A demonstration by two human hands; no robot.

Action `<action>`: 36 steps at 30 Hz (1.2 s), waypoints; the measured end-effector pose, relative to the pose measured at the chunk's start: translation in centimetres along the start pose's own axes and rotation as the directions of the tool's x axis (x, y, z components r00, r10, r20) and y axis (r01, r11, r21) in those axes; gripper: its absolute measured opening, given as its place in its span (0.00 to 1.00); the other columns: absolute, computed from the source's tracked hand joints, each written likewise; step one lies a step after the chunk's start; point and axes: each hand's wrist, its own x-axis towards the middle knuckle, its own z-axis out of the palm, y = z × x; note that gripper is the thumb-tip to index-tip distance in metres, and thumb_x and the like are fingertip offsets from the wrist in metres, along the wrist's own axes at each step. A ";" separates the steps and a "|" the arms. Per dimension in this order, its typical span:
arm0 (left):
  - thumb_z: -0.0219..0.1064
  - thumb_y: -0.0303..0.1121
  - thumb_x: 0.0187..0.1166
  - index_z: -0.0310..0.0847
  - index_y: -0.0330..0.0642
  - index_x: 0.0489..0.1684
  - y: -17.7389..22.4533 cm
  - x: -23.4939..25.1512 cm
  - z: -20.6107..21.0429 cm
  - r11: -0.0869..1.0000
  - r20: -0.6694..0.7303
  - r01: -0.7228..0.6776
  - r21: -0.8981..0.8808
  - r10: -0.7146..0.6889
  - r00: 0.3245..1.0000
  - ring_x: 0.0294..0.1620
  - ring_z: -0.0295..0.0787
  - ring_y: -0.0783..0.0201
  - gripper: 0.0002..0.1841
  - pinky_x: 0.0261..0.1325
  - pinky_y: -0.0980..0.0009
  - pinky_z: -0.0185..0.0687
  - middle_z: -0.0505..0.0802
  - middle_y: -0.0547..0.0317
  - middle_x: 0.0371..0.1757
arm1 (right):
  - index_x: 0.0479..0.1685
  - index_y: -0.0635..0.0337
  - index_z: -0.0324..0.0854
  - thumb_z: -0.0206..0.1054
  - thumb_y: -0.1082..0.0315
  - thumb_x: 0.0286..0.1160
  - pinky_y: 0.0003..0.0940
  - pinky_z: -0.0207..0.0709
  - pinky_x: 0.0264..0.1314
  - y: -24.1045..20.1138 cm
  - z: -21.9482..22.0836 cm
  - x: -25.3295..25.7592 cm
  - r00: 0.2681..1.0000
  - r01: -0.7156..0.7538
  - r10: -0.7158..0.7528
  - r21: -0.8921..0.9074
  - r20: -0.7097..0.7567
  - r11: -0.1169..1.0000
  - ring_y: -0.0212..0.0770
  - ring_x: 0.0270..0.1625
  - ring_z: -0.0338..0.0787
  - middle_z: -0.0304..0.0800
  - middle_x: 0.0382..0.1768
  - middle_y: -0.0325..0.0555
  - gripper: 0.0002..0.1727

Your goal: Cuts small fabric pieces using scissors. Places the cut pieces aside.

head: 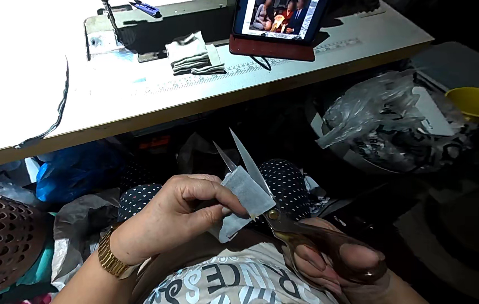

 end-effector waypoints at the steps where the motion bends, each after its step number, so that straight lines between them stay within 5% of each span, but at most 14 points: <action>1: 0.68 0.21 0.75 0.93 0.36 0.40 0.0 0.0 0.1 1.000 0.003 0.006 0.002 -0.006 1.000 0.36 0.86 0.74 0.06 0.38 0.82 0.85 0.91 0.61 0.37 | 0.43 0.47 0.86 0.66 0.32 0.73 0.12 0.76 0.25 0.0 0.0 0.0 1.000 -0.017 0.017 0.001 0.005 1.000 0.18 0.26 0.83 0.85 0.27 0.26 0.27; 9: 0.68 0.22 0.77 0.93 0.36 0.41 -0.2 0.5 1.2 0.999 0.052 0.010 -0.031 -0.008 0.999 0.38 0.87 0.76 0.07 0.41 0.83 0.85 0.92 0.62 0.38 | 0.54 0.45 0.86 0.62 0.17 0.58 0.20 0.82 0.39 -0.6 -0.3 0.9 0.987 -0.097 0.082 0.107 0.137 0.990 0.25 0.38 0.89 0.89 0.38 0.29 0.42; 13: 0.68 0.22 0.76 0.93 0.36 0.41 -0.2 0.5 0.8 1.000 0.039 0.018 -0.011 -0.017 0.999 0.38 0.85 0.75 0.07 0.40 0.83 0.84 0.90 0.62 0.37 | 0.55 0.46 0.86 0.65 0.27 0.68 0.14 0.78 0.32 0.0 -0.3 0.6 0.999 -0.001 -0.003 0.091 0.050 0.996 0.20 0.31 0.85 0.87 0.34 0.26 0.34; 17: 0.68 0.21 0.75 0.93 0.36 0.40 -0.7 0.2 0.4 0.999 0.049 0.027 -0.018 -0.026 0.998 0.40 0.87 0.74 0.06 0.43 0.81 0.86 0.91 0.61 0.37 | 0.41 0.47 0.86 0.67 0.35 0.74 0.12 0.75 0.25 0.0 -0.2 -0.2 0.999 -0.015 0.015 -0.008 -0.032 1.000 0.18 0.25 0.82 0.84 0.25 0.25 0.24; 20: 0.68 0.22 0.76 0.93 0.37 0.40 -0.8 0.2 0.4 0.999 0.073 0.040 -0.011 -0.039 0.997 0.39 0.87 0.75 0.06 0.41 0.82 0.85 0.91 0.63 0.37 | 0.41 0.47 0.86 0.68 0.37 0.75 0.12 0.76 0.26 -0.2 -0.1 -0.6 0.997 -0.052 0.051 -0.017 -0.050 0.999 0.18 0.25 0.83 0.85 0.26 0.26 0.22; 23: 0.68 0.23 0.76 0.94 0.38 0.41 -0.9 0.4 0.7 0.999 0.098 0.042 -0.008 -0.041 0.994 0.38 0.86 0.76 0.07 0.40 0.83 0.83 0.91 0.64 0.36 | 0.41 0.47 0.86 0.69 0.31 0.69 0.14 0.79 0.28 -0.4 0.0 -0.2 0.994 -0.103 0.102 -0.026 -0.029 0.994 0.21 0.28 0.86 0.86 0.28 0.27 0.28; 27: 0.68 0.24 0.78 0.93 0.36 0.41 -1.1 0.6 1.5 0.999 0.133 0.027 -0.033 -0.023 0.991 0.38 0.84 0.78 0.07 0.41 0.84 0.81 0.90 0.65 0.34 | 0.55 0.46 0.84 0.63 0.19 0.60 0.19 0.82 0.38 -0.6 -0.2 -0.1 0.995 -0.073 0.074 -0.023 0.066 0.997 0.23 0.37 0.87 0.87 0.37 0.28 0.42; 36: 0.67 0.22 0.77 0.93 0.37 0.42 -1.1 0.4 0.2 0.998 0.074 0.064 -0.028 -0.062 0.995 0.35 0.85 0.75 0.07 0.36 0.83 0.83 0.90 0.62 0.35 | 0.35 0.47 0.84 0.68 0.38 0.75 0.12 0.75 0.24 -0.1 -0.2 -0.8 0.993 -0.005 0.012 0.058 -0.119 0.998 0.18 0.22 0.81 0.81 0.23 0.25 0.22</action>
